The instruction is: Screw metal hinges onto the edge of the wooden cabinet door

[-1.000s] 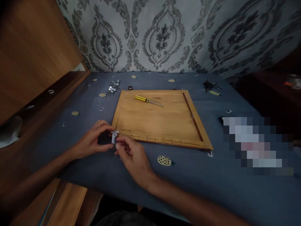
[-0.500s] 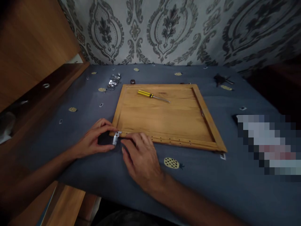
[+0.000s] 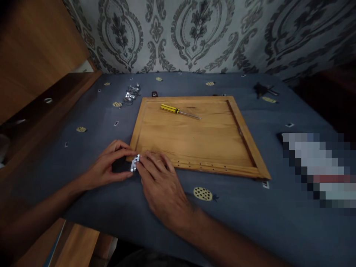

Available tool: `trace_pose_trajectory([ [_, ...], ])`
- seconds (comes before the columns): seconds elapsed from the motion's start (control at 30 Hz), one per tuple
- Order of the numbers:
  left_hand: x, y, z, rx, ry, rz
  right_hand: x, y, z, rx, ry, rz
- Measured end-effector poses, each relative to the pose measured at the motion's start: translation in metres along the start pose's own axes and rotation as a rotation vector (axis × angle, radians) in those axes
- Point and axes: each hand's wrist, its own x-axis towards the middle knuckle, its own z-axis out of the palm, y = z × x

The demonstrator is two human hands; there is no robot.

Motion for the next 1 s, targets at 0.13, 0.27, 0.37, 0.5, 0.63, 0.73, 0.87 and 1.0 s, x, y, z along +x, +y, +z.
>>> trace_pose_trajectory([
  [0.13,0.0,-0.0014,0.0002,0.014,0.016,0.039,0.0002,-0.0003,-0.0002,0.017,-0.025,0.005],
  [0.27,0.0012,-0.0001,-0.0011,0.022,-0.007,0.03,0.001,-0.0003,0.0,0.016,-0.037,0.009],
  [0.37,0.0019,0.0006,-0.001,0.03,-0.003,0.012,0.0012,-0.0007,0.0004,0.003,-0.04,0.011],
  [0.5,0.0023,-0.0011,0.0005,0.044,0.014,0.017,0.0007,-0.0011,0.0016,-0.008,-0.033,0.002],
  [0.63,0.002,-0.0035,0.0017,0.03,0.024,0.033,0.0001,-0.0012,0.0032,-0.039,-0.012,-0.004],
  [0.73,0.0016,-0.0049,0.0023,0.014,0.025,0.032,-0.0009,-0.0018,0.0034,-0.048,-0.008,-0.011],
  [0.87,0.0013,-0.0056,0.0026,-0.005,0.043,0.04,-0.003,-0.0025,0.0034,-0.041,-0.002,-0.004],
  [1.0,0.0013,-0.0044,0.0014,0.011,0.031,0.053,-0.004,-0.0019,0.0049,-0.046,0.023,-0.004],
])
